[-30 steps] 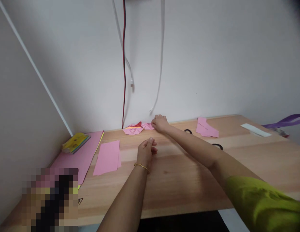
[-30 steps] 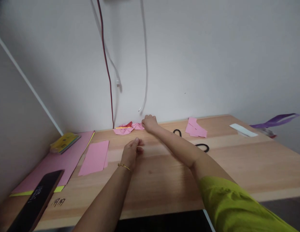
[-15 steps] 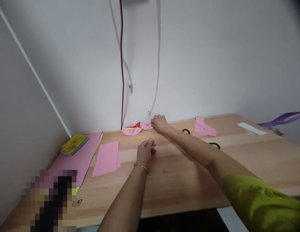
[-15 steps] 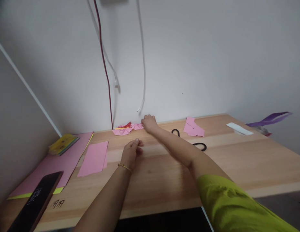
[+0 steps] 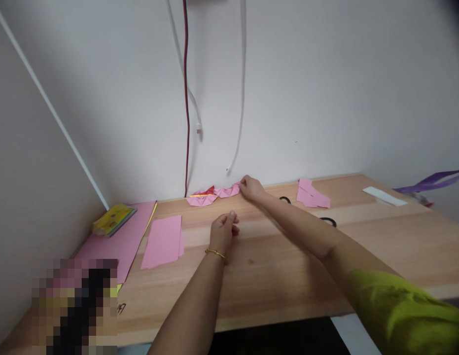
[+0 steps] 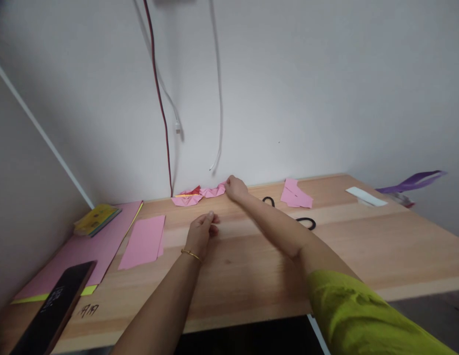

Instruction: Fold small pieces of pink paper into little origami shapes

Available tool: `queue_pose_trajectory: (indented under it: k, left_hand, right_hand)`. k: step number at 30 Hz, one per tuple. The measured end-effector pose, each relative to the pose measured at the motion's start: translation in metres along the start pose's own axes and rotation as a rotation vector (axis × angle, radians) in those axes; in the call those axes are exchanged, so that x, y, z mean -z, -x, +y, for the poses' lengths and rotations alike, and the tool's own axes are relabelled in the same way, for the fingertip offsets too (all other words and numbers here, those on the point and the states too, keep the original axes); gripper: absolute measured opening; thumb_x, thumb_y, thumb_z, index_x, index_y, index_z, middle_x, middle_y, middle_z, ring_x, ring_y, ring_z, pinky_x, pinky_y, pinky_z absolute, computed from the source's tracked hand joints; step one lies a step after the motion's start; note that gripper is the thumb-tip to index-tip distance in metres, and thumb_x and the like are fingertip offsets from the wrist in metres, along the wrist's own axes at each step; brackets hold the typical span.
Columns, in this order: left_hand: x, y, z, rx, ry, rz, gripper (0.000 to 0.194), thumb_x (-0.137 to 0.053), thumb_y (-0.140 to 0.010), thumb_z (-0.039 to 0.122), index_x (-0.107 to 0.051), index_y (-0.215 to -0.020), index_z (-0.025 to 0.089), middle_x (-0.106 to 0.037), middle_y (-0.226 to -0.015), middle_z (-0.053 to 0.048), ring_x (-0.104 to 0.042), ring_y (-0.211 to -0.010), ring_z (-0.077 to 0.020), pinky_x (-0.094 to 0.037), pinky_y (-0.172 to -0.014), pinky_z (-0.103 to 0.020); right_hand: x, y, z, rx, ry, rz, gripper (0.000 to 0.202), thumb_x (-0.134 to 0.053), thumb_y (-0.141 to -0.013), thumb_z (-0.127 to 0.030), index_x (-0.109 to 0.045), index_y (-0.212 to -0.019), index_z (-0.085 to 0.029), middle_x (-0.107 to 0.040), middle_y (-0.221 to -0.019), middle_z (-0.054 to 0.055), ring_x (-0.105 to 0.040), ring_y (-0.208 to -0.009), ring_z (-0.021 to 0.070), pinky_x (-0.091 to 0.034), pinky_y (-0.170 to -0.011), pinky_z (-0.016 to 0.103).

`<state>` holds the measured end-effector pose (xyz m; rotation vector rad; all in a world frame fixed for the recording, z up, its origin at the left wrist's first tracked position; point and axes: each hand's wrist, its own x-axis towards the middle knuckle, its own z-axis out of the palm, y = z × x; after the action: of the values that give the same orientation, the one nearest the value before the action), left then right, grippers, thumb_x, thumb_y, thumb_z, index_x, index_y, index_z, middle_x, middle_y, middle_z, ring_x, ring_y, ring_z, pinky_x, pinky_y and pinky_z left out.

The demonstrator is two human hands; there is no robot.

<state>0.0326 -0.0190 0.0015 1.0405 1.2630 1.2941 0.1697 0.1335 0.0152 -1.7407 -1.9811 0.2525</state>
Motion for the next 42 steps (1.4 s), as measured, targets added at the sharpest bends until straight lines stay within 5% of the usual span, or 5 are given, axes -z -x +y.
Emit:
queue_pose_trajectory:
  k: [14,23,31,39,42]
  left_hand:
    - [0.002,-0.003,-0.006,-0.020,-0.031,-0.030,0.044,-0.054,-0.071,0.056,-0.061,-0.075,0.013,-0.061,-0.071,-0.004,-0.049,-0.048,-0.0072,-0.039,-0.047,-0.020]
    - [0.003,-0.007,-0.011,-0.035,-0.005,-0.040,0.042,-0.057,-0.070,0.054,-0.059,-0.073,0.012,-0.057,-0.062,-0.002,-0.048,-0.046,-0.0072,-0.039,-0.046,-0.020]
    - [0.008,-0.015,-0.017,-0.092,0.103,0.017,0.040,-0.062,-0.066,0.051,-0.059,-0.074,0.012,-0.058,-0.068,-0.002,-0.046,-0.045,-0.0044,-0.036,-0.045,-0.018]
    - [0.010,-0.015,-0.015,-0.079,0.098,0.049,0.043,-0.065,-0.062,0.053,-0.060,-0.072,0.012,-0.059,-0.063,-0.003,-0.045,-0.044,-0.0048,-0.035,-0.044,-0.018]
    - [0.008,-0.013,-0.013,-0.057,0.076,0.060,0.043,-0.065,-0.061,0.053,-0.061,-0.072,0.012,-0.057,-0.058,-0.002,-0.045,-0.044,-0.0054,-0.033,-0.043,-0.018]
  right_hand:
    - [-0.011,0.003,-0.005,-0.189,-0.127,-0.037,0.025,-0.052,-0.078,-0.031,-0.048,-0.097,-0.016,-0.063,-0.093,0.010,-0.058,-0.083,0.0202,-0.041,-0.069,0.027]
    - [-0.004,0.021,-0.006,-0.116,-0.149,-0.071,0.019,-0.047,-0.080,-0.026,-0.050,-0.095,-0.016,-0.064,-0.090,0.010,-0.058,-0.078,0.0181,-0.040,-0.067,0.026]
    - [0.011,0.088,-0.008,0.212,0.060,-0.130,0.033,-0.051,-0.079,-0.032,-0.050,-0.108,-0.017,-0.059,-0.105,0.011,-0.054,-0.091,0.0203,-0.038,-0.075,0.029]
    - [0.050,0.131,0.052,0.156,0.329,0.084,0.037,-0.039,-0.086,-0.034,-0.046,-0.121,-0.024,-0.046,-0.128,0.012,-0.042,-0.111,0.0280,-0.030,-0.088,0.043]
    - [0.056,0.136,0.086,0.084,0.322,0.006,0.049,-0.039,-0.084,-0.050,-0.042,-0.126,-0.024,-0.043,-0.132,0.012,-0.040,-0.112,0.0306,-0.033,-0.086,0.046]
